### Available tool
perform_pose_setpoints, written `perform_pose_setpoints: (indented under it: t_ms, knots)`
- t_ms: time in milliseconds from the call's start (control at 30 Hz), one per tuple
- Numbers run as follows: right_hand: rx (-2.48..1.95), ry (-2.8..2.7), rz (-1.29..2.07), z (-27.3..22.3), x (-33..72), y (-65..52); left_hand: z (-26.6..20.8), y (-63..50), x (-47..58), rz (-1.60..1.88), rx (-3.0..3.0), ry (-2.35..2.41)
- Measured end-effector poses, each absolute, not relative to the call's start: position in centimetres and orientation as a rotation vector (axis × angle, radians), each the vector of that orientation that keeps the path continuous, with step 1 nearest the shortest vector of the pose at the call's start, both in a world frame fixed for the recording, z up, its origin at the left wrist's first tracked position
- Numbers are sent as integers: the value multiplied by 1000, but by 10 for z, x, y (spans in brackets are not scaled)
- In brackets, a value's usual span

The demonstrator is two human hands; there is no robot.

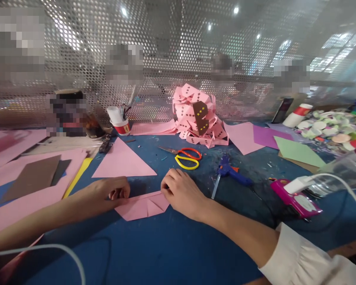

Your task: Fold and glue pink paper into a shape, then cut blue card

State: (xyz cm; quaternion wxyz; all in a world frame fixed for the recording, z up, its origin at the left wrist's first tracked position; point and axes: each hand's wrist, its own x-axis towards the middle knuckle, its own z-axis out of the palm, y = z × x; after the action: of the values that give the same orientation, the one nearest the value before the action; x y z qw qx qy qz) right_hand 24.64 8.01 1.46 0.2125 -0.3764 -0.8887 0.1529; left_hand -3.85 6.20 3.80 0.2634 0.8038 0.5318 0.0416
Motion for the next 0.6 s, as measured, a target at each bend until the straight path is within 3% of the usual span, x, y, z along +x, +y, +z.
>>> perform_pose_setpoints:
  t_ms: [600]
  knots:
    - [-998,-2419,537,11,248,79,36,63,-35,200,2012,1415]
